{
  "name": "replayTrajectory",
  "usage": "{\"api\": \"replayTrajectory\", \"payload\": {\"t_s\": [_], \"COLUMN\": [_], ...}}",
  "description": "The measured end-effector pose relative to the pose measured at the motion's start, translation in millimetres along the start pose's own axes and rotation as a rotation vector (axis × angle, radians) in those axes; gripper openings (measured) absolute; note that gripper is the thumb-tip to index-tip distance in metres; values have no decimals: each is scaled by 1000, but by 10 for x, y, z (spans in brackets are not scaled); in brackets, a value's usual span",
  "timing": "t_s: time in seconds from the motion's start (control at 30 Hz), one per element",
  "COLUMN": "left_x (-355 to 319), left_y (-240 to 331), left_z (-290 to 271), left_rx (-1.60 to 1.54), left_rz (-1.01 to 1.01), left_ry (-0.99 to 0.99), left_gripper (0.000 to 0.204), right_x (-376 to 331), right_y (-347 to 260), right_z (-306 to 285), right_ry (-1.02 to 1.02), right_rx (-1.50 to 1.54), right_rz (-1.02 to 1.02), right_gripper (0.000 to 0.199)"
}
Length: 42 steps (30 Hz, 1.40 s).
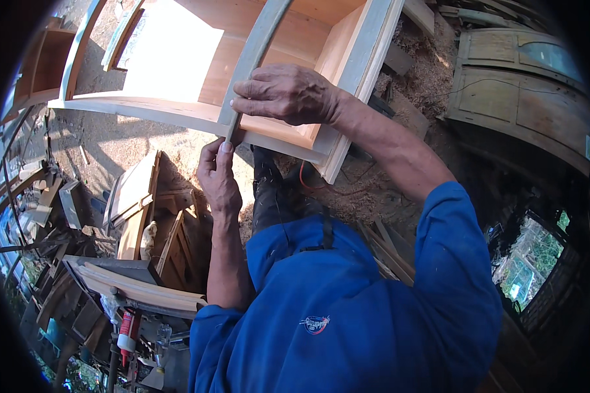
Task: The person aligns a wooden strip against the top edge of a cabinet frame and uses a nail gun to secure it.
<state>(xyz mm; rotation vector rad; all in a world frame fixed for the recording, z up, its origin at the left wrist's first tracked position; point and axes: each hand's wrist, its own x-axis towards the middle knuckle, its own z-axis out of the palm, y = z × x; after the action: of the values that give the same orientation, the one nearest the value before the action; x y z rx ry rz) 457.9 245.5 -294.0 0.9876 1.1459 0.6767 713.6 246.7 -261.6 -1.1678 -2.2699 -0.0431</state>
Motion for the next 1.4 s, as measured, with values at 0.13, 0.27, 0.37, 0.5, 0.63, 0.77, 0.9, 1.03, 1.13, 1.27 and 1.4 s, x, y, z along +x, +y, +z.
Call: {"api": "replayTrajectory", "payload": {"t_s": [0.13,0.27,0.37,0.5,0.63,0.77,0.9,1.03,1.13,1.27,1.4], "left_x": [-11,12,-45,-39,-2,-4,-31,-15,-2,5,13], "left_y": [18,-39,19,25,-80,-27,-5,-22,-40,-65,-85], "left_z": [5,-59,-29,-6,-45,9,15,35,58,25,12], "left_rx": [133,-57,-38,-43,-139,-65,-90,-14,-113,-120,-135], "left_rz": [60,42,44,42,48,22,52,82,60,54,55], "left_ry": [-4,-60,-102,-86,-71,-31,-52,-30,-26,-28,-33], "left_gripper": [40,43,50,47,43,40,40,33,39,36,36], "right_x": [49,111,150,174,173,137,100,127,137,126,63], "right_y": [5,-25,-40,17,44,40,-17,-51,-140,-146,-195], "right_z": [10,-49,-95,-80,-77,-51,-73,-55,-26,52,77], "right_ry": [84,-65,-111,-14,-26,-19,-101,-11,-27,-10,67], "right_rx": [-16,15,14,-7,-18,0,43,23,-14,10,105], "right_rz": [-21,49,51,2,-30,-13,79,86,146,65,26], "right_gripper": [19,23,21,16,15,12,18,8,8,10,16]}}
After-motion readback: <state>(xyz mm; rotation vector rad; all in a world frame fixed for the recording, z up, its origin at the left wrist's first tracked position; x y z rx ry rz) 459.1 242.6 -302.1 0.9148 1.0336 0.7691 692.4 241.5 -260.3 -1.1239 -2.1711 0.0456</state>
